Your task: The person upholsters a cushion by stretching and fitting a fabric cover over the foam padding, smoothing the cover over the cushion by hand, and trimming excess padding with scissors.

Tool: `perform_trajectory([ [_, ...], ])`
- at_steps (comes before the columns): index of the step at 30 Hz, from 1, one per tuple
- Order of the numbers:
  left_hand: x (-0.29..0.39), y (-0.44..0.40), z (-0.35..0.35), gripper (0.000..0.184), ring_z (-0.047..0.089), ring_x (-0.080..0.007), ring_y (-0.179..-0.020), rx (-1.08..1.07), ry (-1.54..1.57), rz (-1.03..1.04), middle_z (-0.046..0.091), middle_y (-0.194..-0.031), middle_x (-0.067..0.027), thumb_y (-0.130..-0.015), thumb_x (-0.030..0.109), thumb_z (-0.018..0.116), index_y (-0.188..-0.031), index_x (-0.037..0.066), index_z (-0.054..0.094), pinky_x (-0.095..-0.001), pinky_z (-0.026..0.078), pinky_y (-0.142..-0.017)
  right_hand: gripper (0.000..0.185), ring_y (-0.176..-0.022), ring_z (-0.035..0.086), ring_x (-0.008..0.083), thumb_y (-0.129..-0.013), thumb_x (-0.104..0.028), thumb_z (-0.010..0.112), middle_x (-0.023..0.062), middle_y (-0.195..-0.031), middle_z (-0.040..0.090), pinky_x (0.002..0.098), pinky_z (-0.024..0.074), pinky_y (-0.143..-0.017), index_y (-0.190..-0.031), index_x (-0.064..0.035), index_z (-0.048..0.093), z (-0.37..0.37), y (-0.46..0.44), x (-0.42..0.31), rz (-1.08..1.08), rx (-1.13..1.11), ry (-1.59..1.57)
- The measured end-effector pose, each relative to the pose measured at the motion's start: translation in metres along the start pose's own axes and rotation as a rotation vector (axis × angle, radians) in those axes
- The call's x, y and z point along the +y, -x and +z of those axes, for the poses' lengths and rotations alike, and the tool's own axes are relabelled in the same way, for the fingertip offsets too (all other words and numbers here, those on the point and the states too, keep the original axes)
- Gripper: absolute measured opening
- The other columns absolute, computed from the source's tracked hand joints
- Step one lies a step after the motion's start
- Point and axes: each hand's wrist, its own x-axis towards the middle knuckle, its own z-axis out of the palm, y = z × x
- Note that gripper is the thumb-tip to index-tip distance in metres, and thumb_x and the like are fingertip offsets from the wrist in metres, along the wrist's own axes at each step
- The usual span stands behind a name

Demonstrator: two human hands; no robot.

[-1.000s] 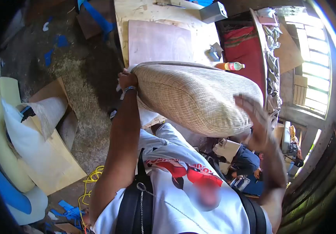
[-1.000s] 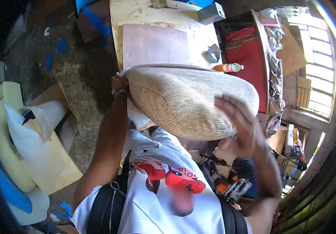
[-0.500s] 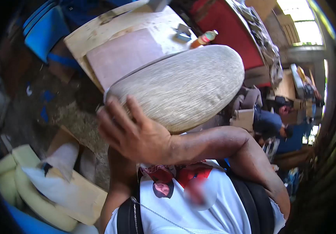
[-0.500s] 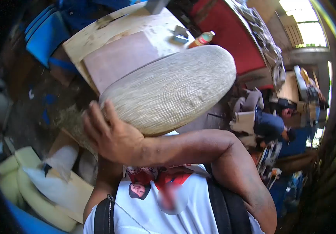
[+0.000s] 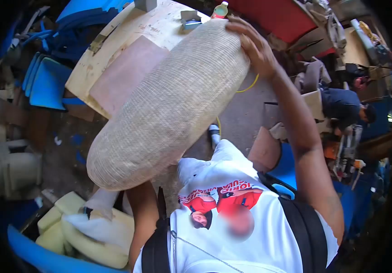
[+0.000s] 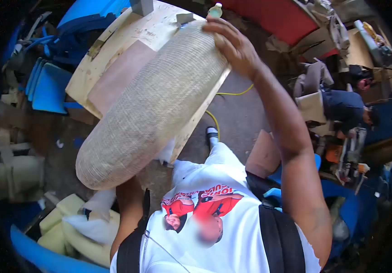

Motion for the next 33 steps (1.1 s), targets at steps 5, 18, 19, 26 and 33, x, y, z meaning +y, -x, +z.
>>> perform_trajectory([
  [5, 0.093, 0.077, -0.019, 0.057, 0.055, -0.0281, -0.118, -0.026, 0.197, 0.231, 0.057, -0.132, -0.0146, -0.100, 0.049, 0.038, -0.131, 0.004, 0.054, -0.0430, 0.042, -0.099, 0.053, -0.124, 0.052, 0.0277, -0.104, -0.045, 0.035, 0.0166, -0.133, 0.056, 0.0344, 0.0406, -0.103, -0.134, -0.0048, 0.052, 0.027, -0.009, 0.082, 0.573, -0.080, -0.988],
  [18, 0.280, 0.381, 0.132, 0.081, 0.042, -0.0385, -0.133, -0.831, -1.378, 1.287, 0.044, -0.144, -0.0238, -0.087, 0.052, 0.061, -0.143, -0.002, 0.039, -0.0454, 0.032, -0.110, 0.047, -0.101, 0.062, 0.0412, -0.094, -0.040, 0.045, 0.0270, -0.104, 0.065, 0.0454, 0.0469, -0.087, -0.106, 0.0021, 0.063, 0.218, 0.150, 0.138, 1.078, 0.077, -0.609],
  [19, 0.275, 0.383, 0.153, 0.081, 0.042, -0.0385, -0.133, -0.871, -1.377, 1.300, 0.044, -0.144, -0.0238, -0.087, 0.052, 0.061, -0.143, -0.002, 0.039, -0.0454, 0.032, -0.110, 0.047, -0.101, 0.062, 0.0407, -0.094, -0.041, 0.046, 0.0260, -0.105, 0.066, 0.0452, 0.0470, -0.087, -0.105, 0.0017, 0.063, 0.220, 0.156, 0.134, 1.080, 0.128, -0.609],
  [26, 0.272, 0.398, 0.262, 0.092, 0.034, -0.0440, -0.137, -1.129, -1.484, 1.601, 0.031, -0.152, -0.0238, -0.082, 0.053, 0.068, -0.149, 0.004, 0.029, -0.0497, 0.030, -0.111, 0.049, -0.101, 0.064, 0.0356, -0.092, -0.044, 0.053, 0.0252, -0.105, 0.067, 0.0420, 0.0484, -0.088, -0.113, -0.0004, 0.063, 0.263, 0.172, 0.117, 1.158, 0.065, -0.476],
  [33, 0.286, 0.385, 0.352, 0.073, 0.038, -0.0424, -0.135, -1.461, -1.421, 1.445, 0.051, -0.138, -0.0206, -0.083, 0.059, 0.062, -0.130, 0.002, 0.056, -0.0492, 0.028, -0.113, 0.035, -0.099, 0.064, 0.0402, -0.088, -0.033, 0.047, 0.0233, -0.108, 0.066, 0.0499, 0.0486, -0.088, -0.102, -0.0049, 0.063, 0.237, 0.151, 0.126, 1.013, -0.236, -0.288],
])
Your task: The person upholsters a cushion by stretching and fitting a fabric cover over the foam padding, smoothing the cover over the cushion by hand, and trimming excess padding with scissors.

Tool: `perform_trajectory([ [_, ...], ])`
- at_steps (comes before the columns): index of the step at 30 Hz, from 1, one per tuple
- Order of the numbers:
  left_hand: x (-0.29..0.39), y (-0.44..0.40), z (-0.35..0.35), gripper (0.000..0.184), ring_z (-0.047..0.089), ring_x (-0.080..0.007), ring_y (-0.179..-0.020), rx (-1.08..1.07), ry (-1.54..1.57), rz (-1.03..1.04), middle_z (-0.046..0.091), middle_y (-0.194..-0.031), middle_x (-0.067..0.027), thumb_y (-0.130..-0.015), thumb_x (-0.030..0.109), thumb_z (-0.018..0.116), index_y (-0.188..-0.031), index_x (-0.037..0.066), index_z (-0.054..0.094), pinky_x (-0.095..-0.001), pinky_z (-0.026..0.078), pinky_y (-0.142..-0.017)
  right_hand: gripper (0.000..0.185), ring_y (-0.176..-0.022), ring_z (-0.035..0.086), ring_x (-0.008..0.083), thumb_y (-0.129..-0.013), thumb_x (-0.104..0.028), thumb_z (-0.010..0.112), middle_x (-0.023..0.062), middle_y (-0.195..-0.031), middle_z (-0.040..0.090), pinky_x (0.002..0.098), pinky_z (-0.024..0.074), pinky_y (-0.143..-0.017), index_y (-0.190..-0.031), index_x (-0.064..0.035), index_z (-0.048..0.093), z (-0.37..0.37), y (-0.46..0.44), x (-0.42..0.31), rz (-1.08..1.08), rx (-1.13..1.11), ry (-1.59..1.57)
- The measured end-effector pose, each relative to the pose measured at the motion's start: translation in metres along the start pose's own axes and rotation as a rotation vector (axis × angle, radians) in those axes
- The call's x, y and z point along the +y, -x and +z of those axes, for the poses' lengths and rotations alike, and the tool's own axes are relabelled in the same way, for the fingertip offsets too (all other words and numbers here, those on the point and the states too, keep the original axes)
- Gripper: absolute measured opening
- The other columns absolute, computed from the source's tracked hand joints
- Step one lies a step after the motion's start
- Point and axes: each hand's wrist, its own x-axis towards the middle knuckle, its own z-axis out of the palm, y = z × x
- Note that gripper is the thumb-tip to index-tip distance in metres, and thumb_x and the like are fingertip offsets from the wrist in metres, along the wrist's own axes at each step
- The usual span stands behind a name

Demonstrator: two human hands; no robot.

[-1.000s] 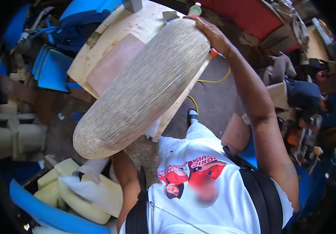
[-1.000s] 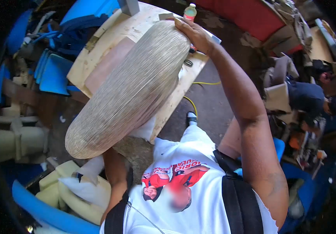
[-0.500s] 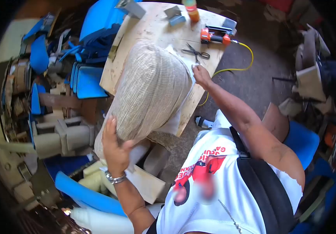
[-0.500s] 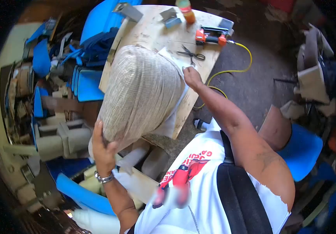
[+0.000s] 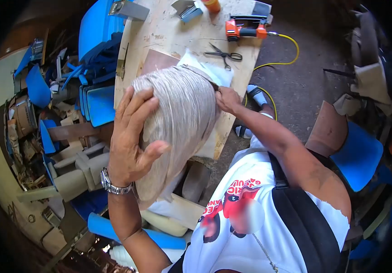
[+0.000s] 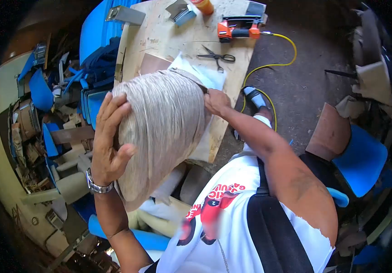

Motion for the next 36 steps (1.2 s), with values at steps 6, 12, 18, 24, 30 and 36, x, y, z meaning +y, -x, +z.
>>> perform_trajectory([
  [6, -0.064, -0.047, 0.005, 0.069, 0.051, -0.0379, -0.124, -0.097, 0.473, -0.117, 0.061, -0.124, -0.0178, -0.092, 0.059, 0.048, -0.121, -0.002, 0.061, -0.0482, 0.033, -0.109, 0.036, -0.100, 0.066, 0.0372, -0.083, -0.029, 0.051, 0.0197, -0.104, 0.068, 0.0471, 0.0511, -0.087, -0.102, -0.0055, 0.070, -0.006, -0.097, 0.056, 0.144, -0.233, 0.172],
  [12, -0.150, -0.071, 0.064, 0.050, 0.055, -0.0234, -0.121, -0.147, 1.080, -0.574, 0.062, -0.124, -0.0159, -0.102, 0.036, 0.039, -0.124, -0.005, 0.059, -0.0338, 0.039, -0.104, 0.037, -0.103, 0.062, 0.0365, -0.090, -0.026, 0.053, 0.0224, -0.109, 0.064, 0.0413, 0.0480, -0.092, -0.115, -0.0005, 0.063, -0.035, -0.084, -0.030, -0.051, 0.170, -0.326],
  [18, -0.202, -0.082, 0.129, 0.043, 0.055, -0.0180, -0.117, -0.402, 0.998, -0.767, 0.061, -0.127, -0.0126, -0.100, 0.027, 0.052, -0.130, -0.003, 0.056, -0.0302, 0.041, -0.101, 0.044, -0.106, 0.060, 0.0364, -0.091, -0.038, 0.055, 0.0218, -0.113, 0.063, 0.0434, 0.0439, -0.097, -0.116, -0.0031, 0.064, -0.052, -0.077, -0.086, -0.211, -0.121, -0.311],
  [24, -0.231, -0.091, 0.147, 0.041, 0.059, -0.0153, -0.107, -0.500, 0.907, -0.694, 0.065, -0.119, -0.0092, -0.099, 0.028, 0.054, -0.130, 0.001, 0.058, -0.0290, 0.045, -0.095, 0.036, -0.102, 0.060, 0.0379, -0.092, -0.032, 0.054, 0.0236, -0.108, 0.063, 0.0433, 0.0464, -0.091, -0.109, -0.0023, 0.065, -0.045, -0.090, -0.083, -0.077, -0.232, -0.380],
  [30, -0.248, -0.083, 0.167, 0.043, 0.058, -0.0132, -0.101, -0.473, 0.973, -0.757, 0.065, -0.114, -0.0064, -0.099, 0.031, 0.056, -0.128, 0.000, 0.059, -0.0279, 0.047, -0.090, 0.025, -0.091, 0.060, 0.0387, -0.095, -0.025, 0.052, 0.0208, -0.095, 0.062, 0.0450, 0.0476, -0.081, -0.098, -0.0003, 0.059, -0.029, -0.106, -0.079, -0.134, 0.062, -0.305],
  [36, -0.246, -0.090, 0.185, 0.040, 0.061, -0.0155, -0.096, -0.410, 0.808, -0.796, 0.068, -0.107, -0.0105, -0.096, 0.032, 0.059, -0.118, -0.002, 0.064, -0.0288, 0.048, -0.086, 0.028, -0.095, 0.059, 0.0416, -0.095, -0.022, 0.048, 0.0236, -0.099, 0.060, 0.0474, 0.0474, -0.085, -0.104, 0.0012, 0.059, -0.023, -0.133, -0.069, -0.035, -0.222, 0.019],
])
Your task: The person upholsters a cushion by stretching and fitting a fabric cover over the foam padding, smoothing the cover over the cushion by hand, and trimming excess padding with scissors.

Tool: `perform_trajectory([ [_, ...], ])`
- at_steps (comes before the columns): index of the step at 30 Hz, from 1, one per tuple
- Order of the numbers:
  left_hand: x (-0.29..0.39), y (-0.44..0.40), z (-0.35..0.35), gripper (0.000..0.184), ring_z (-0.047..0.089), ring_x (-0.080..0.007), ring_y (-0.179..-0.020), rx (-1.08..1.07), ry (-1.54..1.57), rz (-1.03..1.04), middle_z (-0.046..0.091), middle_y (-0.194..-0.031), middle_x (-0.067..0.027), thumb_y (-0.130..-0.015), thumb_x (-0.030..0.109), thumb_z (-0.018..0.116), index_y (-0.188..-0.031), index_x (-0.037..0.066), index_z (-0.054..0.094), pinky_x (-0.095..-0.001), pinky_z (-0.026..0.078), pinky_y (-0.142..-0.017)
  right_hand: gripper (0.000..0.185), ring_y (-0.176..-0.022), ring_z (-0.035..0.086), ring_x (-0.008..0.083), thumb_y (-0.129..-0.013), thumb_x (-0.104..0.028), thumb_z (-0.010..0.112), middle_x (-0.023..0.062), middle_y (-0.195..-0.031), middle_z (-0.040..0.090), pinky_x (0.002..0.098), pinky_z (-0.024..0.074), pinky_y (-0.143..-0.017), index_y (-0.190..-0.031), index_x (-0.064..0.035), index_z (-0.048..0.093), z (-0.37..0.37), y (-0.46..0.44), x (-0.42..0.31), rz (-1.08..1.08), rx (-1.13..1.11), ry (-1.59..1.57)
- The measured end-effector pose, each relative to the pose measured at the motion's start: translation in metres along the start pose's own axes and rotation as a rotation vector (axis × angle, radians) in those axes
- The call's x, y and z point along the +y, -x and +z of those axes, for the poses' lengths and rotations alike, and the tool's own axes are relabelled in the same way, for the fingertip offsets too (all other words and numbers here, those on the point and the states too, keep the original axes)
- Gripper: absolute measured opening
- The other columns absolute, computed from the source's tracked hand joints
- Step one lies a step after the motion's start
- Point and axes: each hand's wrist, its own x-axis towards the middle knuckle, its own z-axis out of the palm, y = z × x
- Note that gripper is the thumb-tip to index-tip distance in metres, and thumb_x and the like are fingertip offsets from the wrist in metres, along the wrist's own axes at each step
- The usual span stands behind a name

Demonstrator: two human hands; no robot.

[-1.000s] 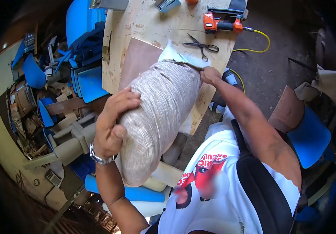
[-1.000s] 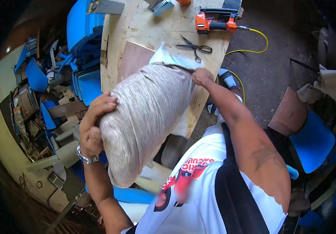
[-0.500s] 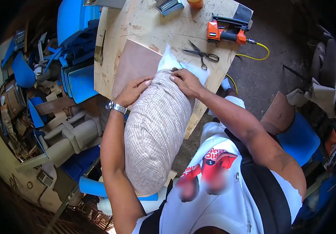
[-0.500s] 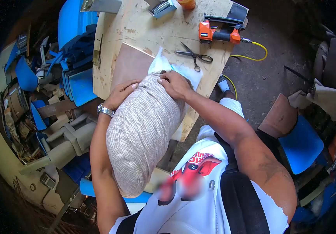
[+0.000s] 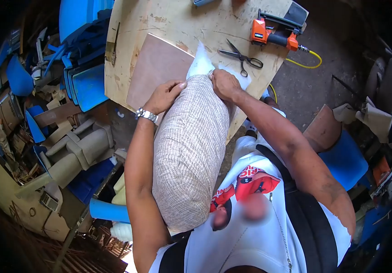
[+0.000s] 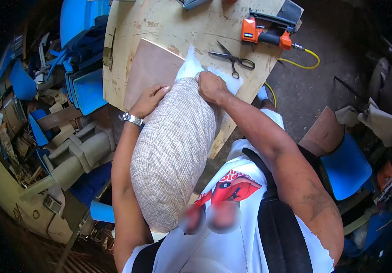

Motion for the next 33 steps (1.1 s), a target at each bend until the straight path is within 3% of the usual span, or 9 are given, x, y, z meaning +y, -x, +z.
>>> perform_trajectory([
  [5, 0.011, 0.027, -0.002, 0.036, 0.062, -0.0158, -0.085, 0.207, -0.074, 0.109, 0.070, -0.094, -0.0100, -0.093, 0.030, 0.063, -0.107, -0.003, 0.066, -0.0310, 0.050, -0.079, 0.044, -0.112, 0.056, 0.0414, -0.091, -0.039, 0.054, 0.0257, -0.118, 0.060, 0.0456, 0.0456, -0.094, -0.107, 0.0006, 0.064, -0.044, 0.035, -0.032, -0.085, 0.232, -0.103],
  [9, 0.027, 0.041, -0.005, 0.033, 0.061, -0.0132, -0.081, 0.082, 0.018, 0.098, 0.069, -0.089, -0.0096, -0.090, 0.027, 0.068, -0.103, -0.003, 0.066, -0.0292, 0.050, -0.076, 0.044, -0.090, 0.064, 0.0404, -0.091, -0.041, 0.054, 0.0244, -0.092, 0.066, 0.0465, 0.0494, -0.081, -0.099, 0.0004, 0.067, -0.037, 0.052, -0.060, -0.095, -0.073, -0.106],
  [15, 0.029, 0.036, 0.006, 0.041, 0.058, -0.0143, -0.077, 0.219, 0.050, 0.112, 0.067, -0.084, -0.0106, -0.091, 0.034, 0.066, -0.095, -0.006, 0.064, -0.0300, 0.049, -0.073, 0.044, -0.089, 0.063, 0.0438, -0.090, -0.038, 0.053, 0.0278, -0.091, 0.066, 0.0497, 0.0475, -0.083, -0.092, 0.0027, 0.068, -0.033, 0.051, -0.061, -0.015, 0.136, -0.324],
  [19, 0.023, 0.041, -0.002, 0.046, 0.056, -0.0165, -0.075, 0.161, -0.200, -0.113, 0.066, -0.085, -0.0118, -0.092, 0.039, 0.064, -0.094, -0.007, 0.063, -0.0319, 0.047, -0.070, 0.047, -0.095, 0.064, 0.0447, -0.091, -0.036, 0.051, 0.0319, -0.095, 0.065, 0.0481, 0.0482, -0.086, -0.093, 0.0076, 0.068, -0.013, 0.022, -0.056, 0.173, 0.100, -0.340],
  [22, 0.036, 0.050, -0.006, 0.043, 0.059, -0.0155, -0.085, 0.153, 0.040, 0.201, 0.067, -0.093, -0.0123, -0.095, 0.037, 0.061, -0.102, -0.006, 0.064, -0.0300, 0.048, -0.079, 0.050, -0.096, 0.063, 0.0467, -0.092, -0.037, 0.050, 0.0324, -0.096, 0.065, 0.0479, 0.0481, -0.087, -0.096, 0.0098, 0.067, -0.014, 0.018, -0.065, 0.160, 0.120, -0.163],
  [25, 0.099, 0.119, -0.011, 0.050, 0.060, -0.0165, -0.095, 0.105, 0.231, 0.495, 0.066, -0.101, -0.0134, -0.098, 0.043, 0.053, -0.106, -0.005, 0.064, -0.0306, 0.046, -0.089, 0.058, -0.098, 0.066, 0.0395, -0.092, -0.046, 0.050, 0.0321, -0.099, 0.066, 0.0445, 0.0466, -0.089, -0.100, 0.0097, 0.067, -0.028, 0.020, -0.064, 0.164, -0.020, -0.202],
  [27, 0.119, 0.161, -0.007, 0.067, 0.060, -0.0201, -0.104, -0.254, 0.264, 0.726, 0.065, -0.107, -0.0144, -0.099, 0.057, 0.040, -0.108, -0.005, 0.064, -0.0326, 0.044, -0.096, 0.067, -0.107, 0.063, 0.0386, -0.092, -0.052, 0.047, 0.0335, -0.108, 0.063, 0.0435, 0.0451, -0.093, -0.105, 0.0105, 0.066, -0.027, 0.033, -0.083, 0.225, -0.010, -0.234],
  [31, 0.116, 0.149, -0.005, 0.087, 0.061, -0.0238, -0.104, -0.315, 0.070, 0.738, 0.065, -0.108, -0.0150, -0.094, 0.071, 0.025, -0.108, -0.005, 0.063, -0.0342, 0.044, -0.096, 0.073, -0.112, 0.060, 0.0406, -0.093, -0.059, 0.041, 0.0311, -0.115, 0.062, 0.0448, 0.0441, -0.095, -0.108, 0.0078, 0.066, -0.021, 0.019, -0.084, 0.292, 0.011, -0.261],
  [33, 0.095, 0.134, 0.001, 0.096, 0.061, -0.0250, -0.104, -0.346, 0.362, 0.701, 0.066, -0.109, -0.0154, -0.089, 0.079, 0.020, -0.108, -0.004, 0.064, -0.0347, 0.044, -0.097, 0.071, -0.110, 0.060, 0.0422, -0.093, -0.060, 0.040, 0.0283, -0.114, 0.064, 0.0461, 0.0446, -0.095, -0.107, 0.0043, 0.068, -0.022, 0.017, -0.086, 0.294, 0.010, -0.164],
])
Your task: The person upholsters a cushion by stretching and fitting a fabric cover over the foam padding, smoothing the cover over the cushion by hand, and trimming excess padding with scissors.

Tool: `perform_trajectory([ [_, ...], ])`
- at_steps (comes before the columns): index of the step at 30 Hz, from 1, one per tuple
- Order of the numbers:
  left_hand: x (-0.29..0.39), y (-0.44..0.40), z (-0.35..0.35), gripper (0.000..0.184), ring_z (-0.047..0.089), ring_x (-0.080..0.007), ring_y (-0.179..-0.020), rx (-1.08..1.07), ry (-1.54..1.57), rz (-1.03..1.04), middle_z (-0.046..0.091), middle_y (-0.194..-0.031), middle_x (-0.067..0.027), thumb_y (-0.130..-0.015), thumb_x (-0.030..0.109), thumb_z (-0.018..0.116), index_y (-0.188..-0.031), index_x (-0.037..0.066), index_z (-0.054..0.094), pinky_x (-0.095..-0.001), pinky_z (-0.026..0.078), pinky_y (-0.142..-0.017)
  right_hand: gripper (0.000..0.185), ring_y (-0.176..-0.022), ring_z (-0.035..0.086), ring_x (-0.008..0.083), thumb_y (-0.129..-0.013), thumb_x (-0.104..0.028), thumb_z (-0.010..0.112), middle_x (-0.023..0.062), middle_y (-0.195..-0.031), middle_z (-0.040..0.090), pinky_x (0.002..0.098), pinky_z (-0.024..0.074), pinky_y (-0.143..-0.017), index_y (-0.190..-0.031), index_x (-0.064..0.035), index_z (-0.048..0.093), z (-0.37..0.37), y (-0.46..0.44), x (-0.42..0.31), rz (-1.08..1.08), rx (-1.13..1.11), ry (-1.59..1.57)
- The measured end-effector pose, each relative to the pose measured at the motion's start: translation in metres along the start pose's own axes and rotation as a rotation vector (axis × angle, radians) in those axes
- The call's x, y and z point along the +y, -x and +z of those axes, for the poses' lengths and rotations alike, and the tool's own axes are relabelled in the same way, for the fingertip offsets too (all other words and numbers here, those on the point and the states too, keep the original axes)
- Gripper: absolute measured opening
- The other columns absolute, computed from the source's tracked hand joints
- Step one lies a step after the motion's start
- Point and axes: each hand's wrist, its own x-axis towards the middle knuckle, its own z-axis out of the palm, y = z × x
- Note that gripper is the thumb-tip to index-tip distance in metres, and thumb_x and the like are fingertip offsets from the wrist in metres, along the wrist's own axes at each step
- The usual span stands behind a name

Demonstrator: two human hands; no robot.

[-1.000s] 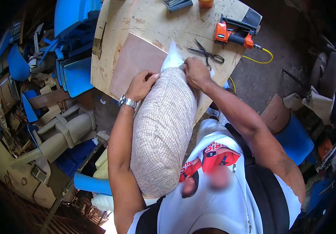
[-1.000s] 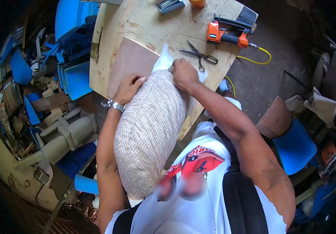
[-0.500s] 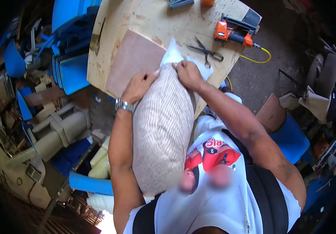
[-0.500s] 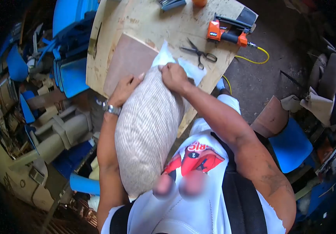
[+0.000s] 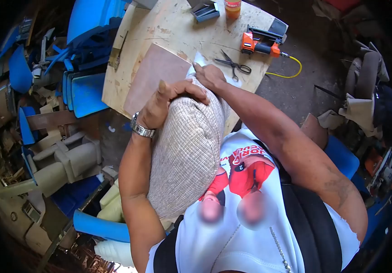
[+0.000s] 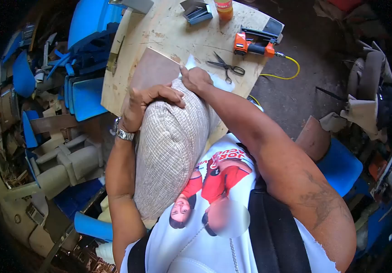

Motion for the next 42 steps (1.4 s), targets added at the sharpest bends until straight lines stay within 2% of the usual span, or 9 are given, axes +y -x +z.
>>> perform_trajectory([
  [8, -0.033, -0.013, -0.010, 0.111, 0.062, -0.0261, -0.102, -0.053, -0.087, 0.019, 0.067, -0.104, -0.0155, -0.078, 0.090, 0.017, -0.110, -0.006, 0.064, -0.0371, 0.041, -0.101, 0.058, -0.110, 0.062, 0.0387, -0.093, -0.052, 0.045, 0.0231, -0.114, 0.066, 0.0461, 0.0477, -0.094, -0.106, -0.0024, 0.070, 0.021, -0.033, 0.008, 0.062, 0.084, 0.261],
  [14, 0.001, -0.008, -0.002, 0.088, 0.063, -0.0282, -0.104, -0.047, -0.242, 0.066, 0.065, -0.104, -0.0145, -0.088, 0.077, 0.029, -0.102, -0.002, 0.065, -0.0379, 0.042, -0.099, 0.057, -0.107, 0.062, 0.0398, -0.095, -0.049, 0.042, 0.0254, -0.108, 0.066, 0.0455, 0.0478, -0.093, -0.100, -0.0002, 0.071, 0.022, -0.042, 0.011, 0.058, 0.093, 0.262],
  [19, 0.067, 0.020, 0.060, 0.017, 0.063, -0.0280, -0.095, -0.077, -0.755, 0.292, 0.066, -0.088, -0.0088, -0.086, 0.025, 0.062, -0.085, 0.008, 0.066, -0.0482, 0.038, -0.100, 0.063, -0.104, 0.062, 0.0422, -0.096, -0.052, 0.039, 0.0282, -0.105, 0.066, 0.0472, 0.0481, -0.091, -0.097, 0.0031, 0.070, 0.020, -0.058, 0.020, -0.145, 0.132, 0.211],
  [21, 0.052, 0.017, 0.045, 0.059, 0.063, -0.0271, -0.097, -0.103, -0.738, 0.122, 0.067, -0.092, -0.0101, -0.093, 0.060, 0.040, -0.092, 0.007, 0.068, -0.0483, 0.036, -0.101, 0.071, -0.110, 0.059, 0.0438, -0.095, -0.057, 0.038, 0.0299, -0.113, 0.063, 0.0468, 0.0457, -0.095, -0.104, 0.0067, 0.067, 0.022, -0.042, 0.020, -0.064, 0.158, 0.140],
  [25, 0.020, 0.013, 0.022, 0.058, 0.064, -0.0255, -0.095, -0.012, -0.479, 0.207, 0.068, -0.091, -0.0130, -0.097, 0.050, 0.037, -0.089, 0.001, 0.067, -0.0382, 0.043, -0.095, 0.077, -0.120, 0.056, 0.0396, -0.090, -0.066, 0.039, 0.0264, -0.126, 0.059, 0.0419, 0.0398, -0.104, -0.120, -0.0005, 0.064, 0.012, -0.022, 0.044, 0.009, 0.043, 0.134],
  [30, 0.005, 0.018, -0.002, 0.079, 0.066, -0.0239, -0.090, -0.048, -0.368, 0.199, 0.070, -0.093, -0.0171, -0.096, 0.063, 0.027, -0.096, -0.006, 0.066, -0.0339, 0.046, -0.091, 0.048, -0.102, 0.066, 0.0379, -0.080, -0.039, 0.056, 0.0271, -0.105, 0.067, 0.0403, 0.0503, -0.088, -0.103, 0.0016, 0.070, 0.015, 0.026, 0.071, -0.191, 0.057, -0.154],
  [38, 0.006, -0.006, -0.032, 0.075, 0.065, -0.0282, -0.103, -0.225, -0.538, 0.302, 0.068, -0.107, -0.0188, -0.096, 0.065, 0.030, -0.110, 0.001, 0.068, -0.0411, 0.048, -0.095, 0.038, -0.100, 0.068, 0.0329, -0.081, -0.028, 0.062, 0.0229, -0.109, 0.068, 0.0405, 0.0542, -0.082, -0.105, -0.0003, 0.071, 0.043, -0.095, 0.106, -0.454, 0.140, 0.110],
  [40, -0.007, -0.005, -0.020, 0.073, 0.066, -0.0275, -0.100, -0.154, -0.505, 0.297, 0.069, -0.107, -0.0178, -0.098, 0.062, 0.029, -0.109, 0.001, 0.069, -0.0380, 0.047, -0.096, 0.035, -0.100, 0.068, 0.0356, -0.088, -0.026, 0.056, 0.0240, -0.109, 0.068, 0.0422, 0.0547, -0.083, -0.106, -0.0010, 0.070, 0.027, -0.036, 0.068, -0.455, 0.231, 0.678],
  [42, -0.014, -0.015, -0.010, 0.054, 0.066, -0.0271, -0.093, -0.192, -0.348, 0.759, 0.069, -0.099, -0.0177, -0.101, 0.038, 0.032, -0.100, -0.003, 0.067, -0.0351, 0.047, -0.090, 0.037, -0.104, 0.065, 0.0396, -0.093, -0.028, 0.048, 0.0254, -0.111, 0.066, 0.0452, 0.0526, -0.086, -0.107, -0.0013, 0.070, 0.038, -0.038, 0.070, -0.318, 0.351, 0.438],
])
